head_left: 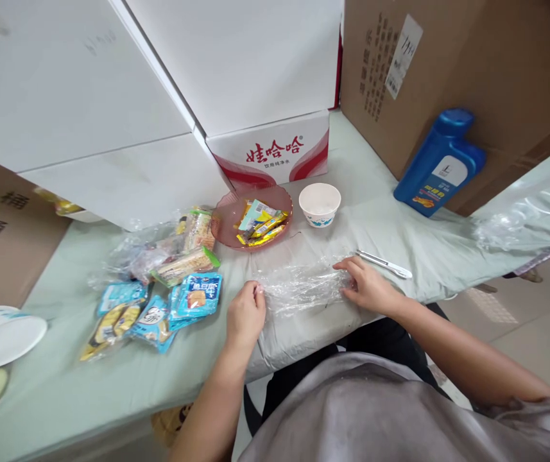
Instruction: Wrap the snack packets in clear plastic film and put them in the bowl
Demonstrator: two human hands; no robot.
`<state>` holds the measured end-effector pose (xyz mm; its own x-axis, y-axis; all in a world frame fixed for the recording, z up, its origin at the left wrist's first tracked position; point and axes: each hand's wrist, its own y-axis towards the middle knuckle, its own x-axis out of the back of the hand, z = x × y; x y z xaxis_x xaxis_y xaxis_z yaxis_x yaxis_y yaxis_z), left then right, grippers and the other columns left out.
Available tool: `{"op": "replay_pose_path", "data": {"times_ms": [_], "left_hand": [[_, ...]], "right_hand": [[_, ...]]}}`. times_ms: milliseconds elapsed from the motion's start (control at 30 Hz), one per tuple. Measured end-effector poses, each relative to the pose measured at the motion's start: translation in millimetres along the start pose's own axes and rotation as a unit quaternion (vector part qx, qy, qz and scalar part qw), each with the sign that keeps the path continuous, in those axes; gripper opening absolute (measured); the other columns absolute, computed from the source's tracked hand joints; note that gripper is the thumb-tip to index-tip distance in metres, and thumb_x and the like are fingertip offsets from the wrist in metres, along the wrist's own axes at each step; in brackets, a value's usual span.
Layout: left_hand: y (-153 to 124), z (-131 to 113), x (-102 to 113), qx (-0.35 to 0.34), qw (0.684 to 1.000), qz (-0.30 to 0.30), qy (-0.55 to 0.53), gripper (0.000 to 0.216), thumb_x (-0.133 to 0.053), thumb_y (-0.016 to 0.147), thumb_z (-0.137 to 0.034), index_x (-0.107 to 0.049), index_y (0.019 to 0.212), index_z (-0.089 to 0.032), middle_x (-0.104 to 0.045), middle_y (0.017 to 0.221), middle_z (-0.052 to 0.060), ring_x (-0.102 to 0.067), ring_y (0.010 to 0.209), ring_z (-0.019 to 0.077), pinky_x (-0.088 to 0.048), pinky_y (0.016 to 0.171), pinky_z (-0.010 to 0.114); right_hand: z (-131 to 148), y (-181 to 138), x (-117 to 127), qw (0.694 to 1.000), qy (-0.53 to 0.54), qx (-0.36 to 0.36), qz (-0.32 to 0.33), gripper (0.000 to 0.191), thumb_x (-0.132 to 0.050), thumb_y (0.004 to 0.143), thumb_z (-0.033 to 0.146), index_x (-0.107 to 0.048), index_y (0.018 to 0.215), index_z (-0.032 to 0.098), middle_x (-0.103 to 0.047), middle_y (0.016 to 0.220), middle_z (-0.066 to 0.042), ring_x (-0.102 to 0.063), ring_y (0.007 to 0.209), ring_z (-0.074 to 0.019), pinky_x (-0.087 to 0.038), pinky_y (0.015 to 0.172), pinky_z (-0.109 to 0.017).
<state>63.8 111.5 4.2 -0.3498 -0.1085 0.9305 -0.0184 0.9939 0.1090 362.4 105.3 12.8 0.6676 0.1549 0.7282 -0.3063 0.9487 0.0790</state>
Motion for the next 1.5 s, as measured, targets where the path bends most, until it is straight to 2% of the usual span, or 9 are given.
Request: {"op": "replay_pose_path", "data": {"times_ms": [167,367,467,767,1033,1200,1300,1367,1500], "left_hand": [[-3.7,0.5,-13.5,0.023,1.000,-0.008,0.009,0.018,-0.043,0.093,-0.023,-0.061,0.097,-0.019,-0.071,0.090,0.007,-0.067,0.080,0.0211,-0.043,0.067,0.028],[-5.4,-1.7,-14.4,0.034,0.999,-0.011,0.021,0.021,-0.043,0.095,-0.024,-0.062,0.101,-0.017,-0.072,0.093,0.009,-0.068,0.081,0.0214,-0.044,0.068,0.028],[-4.9,-0.7,-15.6,0.042,0.999,-0.013,0.018,0.021,-0.045,0.095,-0.027,-0.062,0.103,-0.017,-0.073,0.093,0.009,-0.069,0.082,0.0217,-0.045,0.069,0.028],[-5.4,6.2,-27.5,0.063,0.995,-0.080,-0.024,0.024,-0.056,0.086,-0.028,-0.060,0.107,-0.016,-0.072,0.090,0.009,-0.070,0.081,0.0233,-0.049,0.071,0.031],[-6.2,13.4,-18.5,0.030,0.986,-0.160,-0.030,0.029,-0.061,0.081,-0.027,-0.057,0.108,-0.016,-0.066,0.093,0.008,-0.066,0.081,0.0229,-0.052,0.074,0.035],[-11.5,0.1,7.8,-0.094,0.957,-0.274,-0.003,0.013,-0.059,0.087,-0.023,-0.060,0.097,-0.015,-0.064,0.090,0.010,-0.062,0.087,0.0234,-0.051,0.081,0.037],[-15.9,-15.0,5.8,-0.281,0.948,-0.144,-0.038,0.011,-0.053,0.092,-0.018,-0.063,0.093,-0.019,-0.067,0.089,0.006,-0.063,0.089,0.0187,-0.051,0.084,0.032],[-17.1,-21.2,-3.5,-0.366,0.930,-0.023,-0.026,0.019,-0.055,0.093,-0.024,-0.064,0.109,-0.020,-0.069,0.110,0.007,-0.061,0.109,0.0218,-0.048,0.097,0.037],[-16.9,-19.1,-21.0,-0.360,0.928,0.079,0.051,0.064,-0.061,0.087,-0.048,-0.043,0.144,-0.024,-0.040,0.153,0.010,-0.028,0.144,0.0360,-0.024,0.114,0.061]], "right_hand": [[-10.1,0.6,-3.2,0.995,0.065,-0.036,-0.071,0.022,-0.048,0.091,0.031,-0.062,0.104,0.021,-0.066,0.090,-0.005,-0.058,0.066,-0.0160,-0.050,0.066,-0.033],[-14.6,4.3,1.2,0.972,0.166,-0.067,-0.150,0.034,-0.049,0.090,0.050,-0.062,0.080,0.020,-0.066,0.080,-0.006,-0.061,0.074,-0.0194,-0.049,0.067,-0.033],[-14.9,5.3,-0.5,0.955,0.218,-0.130,-0.152,0.037,-0.042,0.092,0.053,-0.056,0.080,0.021,-0.064,0.072,-0.003,-0.058,0.060,-0.0167,-0.047,0.058,-0.031],[-12.3,1.3,-10.6,0.969,-0.159,-0.168,-0.084,0.026,-0.045,0.093,0.029,-0.058,0.112,0.015,-0.073,0.084,-0.009,-0.069,0.078,-0.0253,-0.046,0.070,-0.033],[-8.8,1.4,-13.5,0.955,-0.242,-0.164,-0.045,0.029,-0.047,0.096,0.032,-0.056,0.119,0.016,-0.074,0.085,-0.007,-0.071,0.081,-0.0262,-0.045,0.066,-0.031],[-6.6,2.2,-14.3,0.953,-0.249,-0.166,-0.036,0.028,-0.046,0.097,0.032,-0.056,0.118,0.016,-0.074,0.083,-0.007,-0.071,0.080,-0.0259,-0.044,0.065,-0.031],[-5.8,3.4,-16.2,0.953,-0.254,-0.164,-0.035,0.028,-0.045,0.098,0.033,-0.057,0.117,0.016,-0.074,0.082,-0.007,-0.071,0.079,-0.0253,-0.043,0.064,-0.030],[-8.0,4.4,-14.3,0.952,-0.260,-0.160,-0.036,0.028,-0.046,0.097,0.033,-0.057,0.116,0.017,-0.074,0.082,-0.007,-0.071,0.078,-0.0250,-0.043,0.063,-0.030],[-16.6,5.8,5.4,0.940,-0.283,-0.177,-0.068,0.025,-0.049,0.094,0.031,-0.060,0.113,0.017,-0.074,0.089,-0.008,-0.069,0.076,-0.0244,-0.043,0.063,-0.031]]}}
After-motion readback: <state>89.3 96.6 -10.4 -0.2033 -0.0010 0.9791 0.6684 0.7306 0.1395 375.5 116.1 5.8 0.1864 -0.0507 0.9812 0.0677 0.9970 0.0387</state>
